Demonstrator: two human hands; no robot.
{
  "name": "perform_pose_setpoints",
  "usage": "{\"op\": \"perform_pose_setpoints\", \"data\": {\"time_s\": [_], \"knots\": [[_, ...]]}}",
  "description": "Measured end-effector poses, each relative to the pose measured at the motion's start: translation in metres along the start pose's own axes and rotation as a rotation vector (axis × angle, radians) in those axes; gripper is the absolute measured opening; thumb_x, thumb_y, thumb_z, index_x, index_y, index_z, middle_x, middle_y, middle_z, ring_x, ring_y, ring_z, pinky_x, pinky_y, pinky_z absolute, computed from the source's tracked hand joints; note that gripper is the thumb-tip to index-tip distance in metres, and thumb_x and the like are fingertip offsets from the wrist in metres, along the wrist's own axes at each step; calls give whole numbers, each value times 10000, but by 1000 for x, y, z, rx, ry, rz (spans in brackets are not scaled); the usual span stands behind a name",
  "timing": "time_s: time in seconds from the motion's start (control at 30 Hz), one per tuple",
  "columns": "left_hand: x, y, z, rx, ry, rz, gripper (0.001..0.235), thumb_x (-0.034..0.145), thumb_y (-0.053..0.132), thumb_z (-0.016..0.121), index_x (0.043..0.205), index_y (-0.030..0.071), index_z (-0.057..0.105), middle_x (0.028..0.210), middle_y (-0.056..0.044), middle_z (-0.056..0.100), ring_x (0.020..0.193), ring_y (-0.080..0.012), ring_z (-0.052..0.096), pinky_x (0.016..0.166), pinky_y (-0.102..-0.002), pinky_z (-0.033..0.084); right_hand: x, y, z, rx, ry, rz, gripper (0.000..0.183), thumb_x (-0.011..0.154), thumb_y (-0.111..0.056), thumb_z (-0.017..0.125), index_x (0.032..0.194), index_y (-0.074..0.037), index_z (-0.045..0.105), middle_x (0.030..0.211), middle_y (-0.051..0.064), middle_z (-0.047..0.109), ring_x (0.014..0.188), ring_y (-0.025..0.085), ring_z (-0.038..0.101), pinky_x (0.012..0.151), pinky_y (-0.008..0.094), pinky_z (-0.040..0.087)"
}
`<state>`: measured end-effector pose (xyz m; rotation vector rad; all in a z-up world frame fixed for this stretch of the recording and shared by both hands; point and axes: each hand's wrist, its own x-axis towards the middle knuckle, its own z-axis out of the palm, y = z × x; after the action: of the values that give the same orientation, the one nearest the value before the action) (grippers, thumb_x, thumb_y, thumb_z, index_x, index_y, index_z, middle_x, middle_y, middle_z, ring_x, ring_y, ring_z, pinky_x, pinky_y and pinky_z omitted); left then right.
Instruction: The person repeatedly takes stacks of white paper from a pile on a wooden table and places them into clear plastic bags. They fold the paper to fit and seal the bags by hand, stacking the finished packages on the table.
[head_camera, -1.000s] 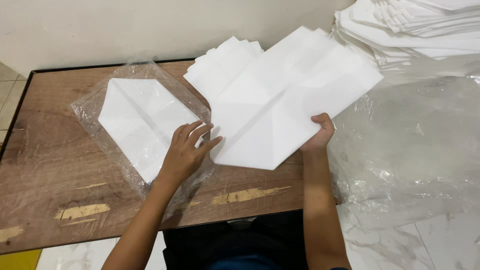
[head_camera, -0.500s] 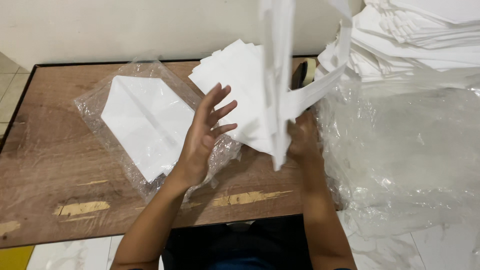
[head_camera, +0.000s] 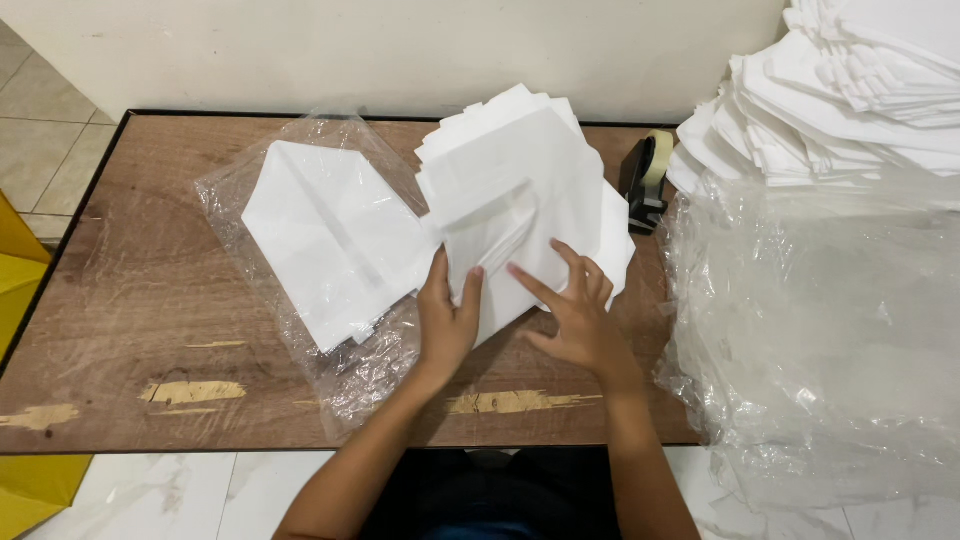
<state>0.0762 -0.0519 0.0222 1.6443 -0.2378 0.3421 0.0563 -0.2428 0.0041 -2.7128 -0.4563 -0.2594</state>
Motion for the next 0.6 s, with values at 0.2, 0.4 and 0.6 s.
{"op": "perform_pose_setpoints", "data": {"time_s": [0.2, 0.4, 0.6], "knots": [[-38, -38, 21, 313, -13, 465, 162, 986, 46, 517, 1117, 34, 610, 1063, -171, 619, 1032, -360, 631, 767, -409, 552, -22, -25, -24, 1004, 144, -37, 1400, 568, -917, 618, 1578, -100, 94, 1582, 198, 143, 1400, 383, 186, 1088, 563, 252], [-52, -32, 50, 691, -93, 752, 394, 972, 462, 518, 1351, 375, 580, 1199, -50, 574, 1094, -246, 575, 829, -389, 473, -64, -27, -23, 1043, 246, 491, 909, 623, -197, 909, 1388, 30, 473, 1271, 211, 615, 1163, 362, 608, 979, 578, 492], [-54, -8, 54, 748, -556, 479, 495, 858, 168, 677, 1344, 182, 584, 1403, -176, 516, 1343, -392, 429, 1008, -588, 333, -35, -12, 22, 1465, 725, 805, 461, 931, -77, 659, 1367, -53, 511, 1183, 50, 624, 991, 220, 651, 900, 384, 573]]}}
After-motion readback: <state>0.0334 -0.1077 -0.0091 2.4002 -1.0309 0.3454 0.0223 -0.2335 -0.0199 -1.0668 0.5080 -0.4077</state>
